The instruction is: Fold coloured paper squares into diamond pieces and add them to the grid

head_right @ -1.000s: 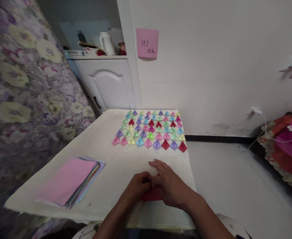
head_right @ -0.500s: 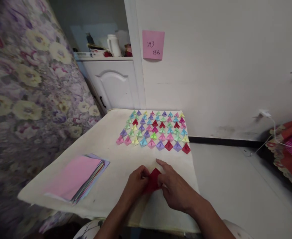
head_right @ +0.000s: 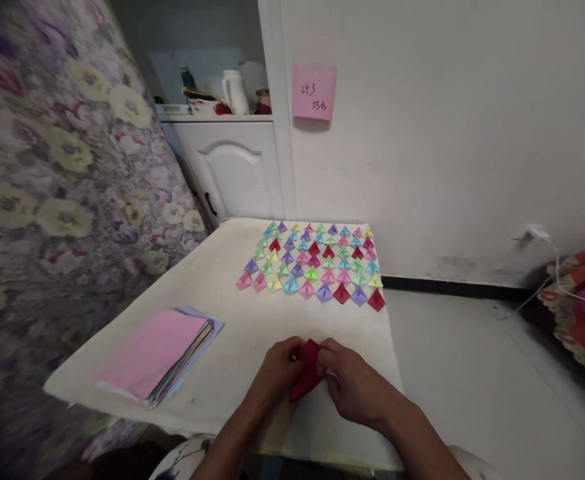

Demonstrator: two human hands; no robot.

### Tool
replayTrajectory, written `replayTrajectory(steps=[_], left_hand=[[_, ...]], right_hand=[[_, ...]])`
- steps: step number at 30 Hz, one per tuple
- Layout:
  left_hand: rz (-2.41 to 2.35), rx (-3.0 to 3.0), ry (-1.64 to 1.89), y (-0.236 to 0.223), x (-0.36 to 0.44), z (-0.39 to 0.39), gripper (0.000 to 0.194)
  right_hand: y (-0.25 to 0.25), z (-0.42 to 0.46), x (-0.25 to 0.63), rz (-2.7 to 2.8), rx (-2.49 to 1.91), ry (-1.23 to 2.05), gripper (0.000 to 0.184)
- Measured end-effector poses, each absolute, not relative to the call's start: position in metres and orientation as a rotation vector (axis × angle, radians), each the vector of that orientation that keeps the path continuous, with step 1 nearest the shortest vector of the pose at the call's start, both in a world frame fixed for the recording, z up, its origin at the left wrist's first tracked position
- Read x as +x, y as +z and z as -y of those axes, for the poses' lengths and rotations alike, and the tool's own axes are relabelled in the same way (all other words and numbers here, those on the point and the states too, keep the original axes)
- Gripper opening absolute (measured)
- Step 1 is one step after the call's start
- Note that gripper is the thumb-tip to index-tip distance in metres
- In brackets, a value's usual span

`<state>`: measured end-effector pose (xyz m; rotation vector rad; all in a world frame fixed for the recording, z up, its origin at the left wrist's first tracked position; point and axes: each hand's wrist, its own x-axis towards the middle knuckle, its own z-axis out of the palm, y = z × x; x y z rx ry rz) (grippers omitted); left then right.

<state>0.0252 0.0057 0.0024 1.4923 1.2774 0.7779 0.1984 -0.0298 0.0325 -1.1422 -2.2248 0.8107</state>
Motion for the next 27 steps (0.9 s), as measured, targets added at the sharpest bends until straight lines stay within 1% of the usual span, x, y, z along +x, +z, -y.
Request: replayTrajectory(steps=[5, 9, 16, 22, 27], left_hand=[[-1.222, 1.388, 0.773, 0.0, 0.023, -0.008, 0.016], [-1.154, 1.259, 0.744, 0.0, 0.023, -0.01, 0.012], [-1.083, 1.127, 0.777, 0.006, 0.021, -0.013, 0.021], [-1.116, 1.025, 0.803, 0.005, 0.02, -0.013, 0.02], [-1.16, 1.017, 0.795, 0.005, 0.02, -0.015, 0.014]], right_hand=[[0.03, 0.028, 0.202, 2.169, -1.174, 0.805, 0.029], [0.03, 0.024, 0.202, 2.075, -1.223, 0.803, 0.026], [0.023, 0.018, 0.199, 1.868, -1.295, 0.934, 0.02], [0.028, 0.019, 0.198, 1.864, -1.266, 1.011, 0.022], [0.025, 0.018, 0.194, 1.841, -1.383, 1.04, 0.009]])
